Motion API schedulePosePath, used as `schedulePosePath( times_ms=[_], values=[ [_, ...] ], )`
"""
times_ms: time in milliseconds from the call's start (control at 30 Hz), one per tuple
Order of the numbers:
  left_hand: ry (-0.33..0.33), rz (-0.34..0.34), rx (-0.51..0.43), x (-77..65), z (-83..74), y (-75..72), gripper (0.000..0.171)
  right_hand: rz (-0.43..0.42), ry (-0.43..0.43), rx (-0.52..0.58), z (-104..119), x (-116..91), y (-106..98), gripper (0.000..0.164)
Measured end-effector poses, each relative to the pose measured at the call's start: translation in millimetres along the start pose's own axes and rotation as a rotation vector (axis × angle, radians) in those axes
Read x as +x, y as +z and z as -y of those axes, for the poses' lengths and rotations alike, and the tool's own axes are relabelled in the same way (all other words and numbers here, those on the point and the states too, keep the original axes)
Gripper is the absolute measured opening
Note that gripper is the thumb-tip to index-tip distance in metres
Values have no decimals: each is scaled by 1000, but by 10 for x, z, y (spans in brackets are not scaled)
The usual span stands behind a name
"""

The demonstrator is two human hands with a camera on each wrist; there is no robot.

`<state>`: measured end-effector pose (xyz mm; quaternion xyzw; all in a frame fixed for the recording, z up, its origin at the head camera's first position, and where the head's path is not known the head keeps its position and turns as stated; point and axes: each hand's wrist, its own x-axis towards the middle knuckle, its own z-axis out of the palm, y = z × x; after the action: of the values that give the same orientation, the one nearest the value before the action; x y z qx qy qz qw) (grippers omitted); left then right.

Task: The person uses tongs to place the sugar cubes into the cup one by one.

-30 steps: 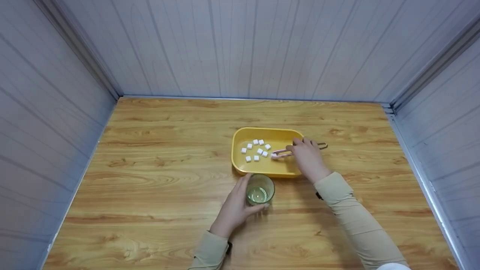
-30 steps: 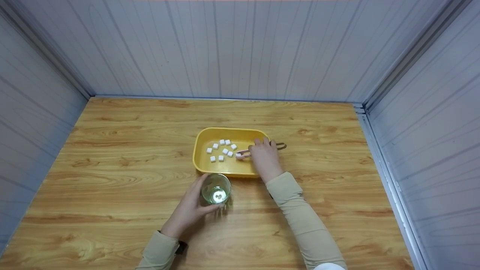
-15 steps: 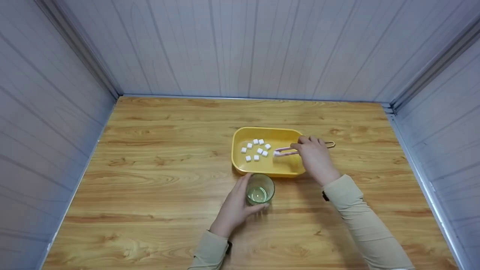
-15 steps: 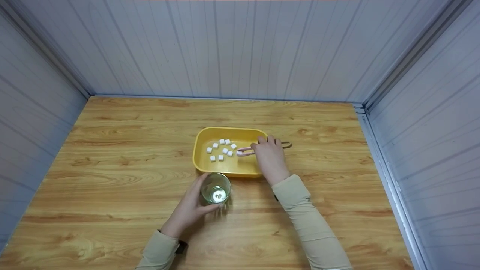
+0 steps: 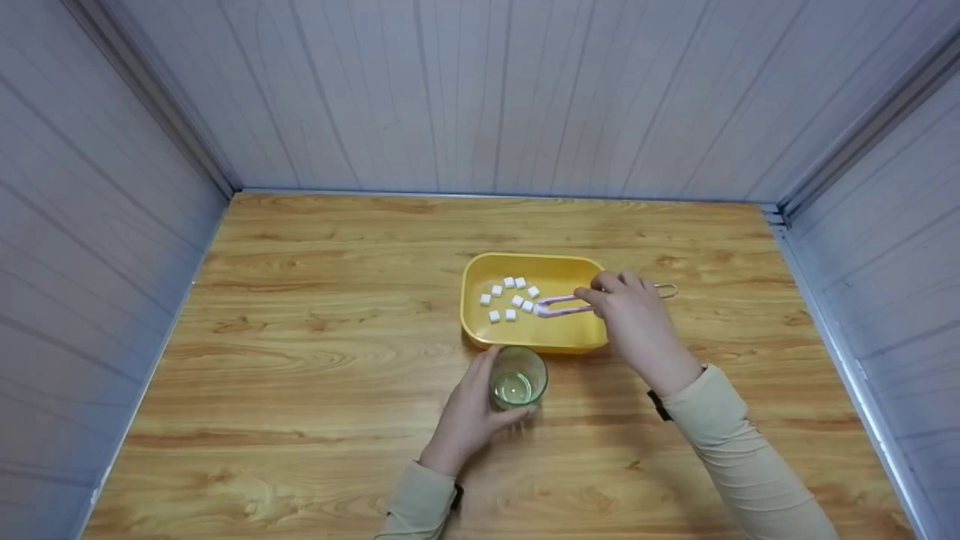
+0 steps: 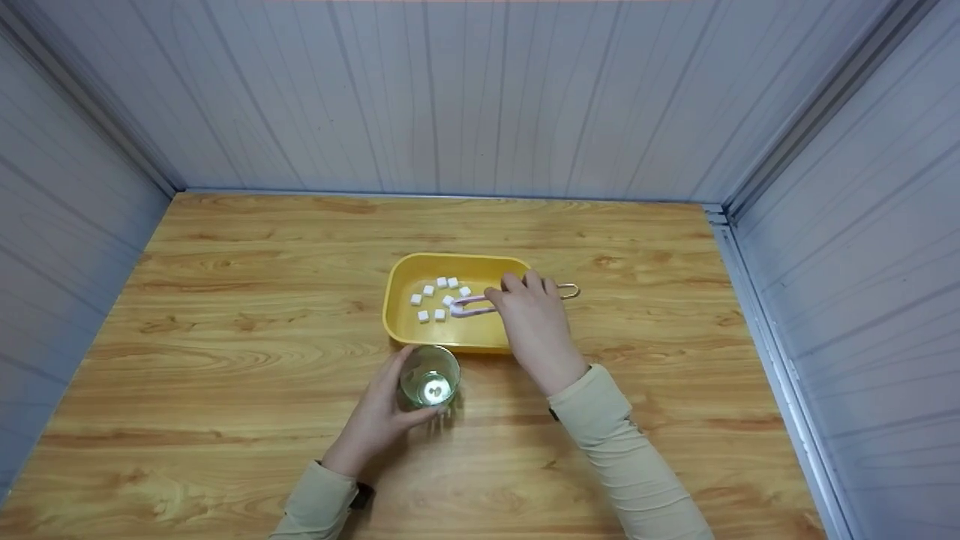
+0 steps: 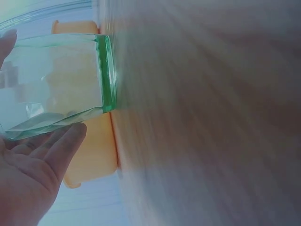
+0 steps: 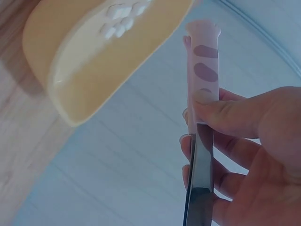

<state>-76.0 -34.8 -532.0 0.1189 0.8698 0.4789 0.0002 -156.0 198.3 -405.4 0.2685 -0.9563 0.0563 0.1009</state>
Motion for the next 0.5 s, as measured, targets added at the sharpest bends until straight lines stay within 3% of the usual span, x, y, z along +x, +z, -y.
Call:
schedulePosePath(
  times_ms=[500],
  values=[
    [25,-31,16,28,3,9,100,-15,-85,-17,267,-209,-111,46]
  ],
)
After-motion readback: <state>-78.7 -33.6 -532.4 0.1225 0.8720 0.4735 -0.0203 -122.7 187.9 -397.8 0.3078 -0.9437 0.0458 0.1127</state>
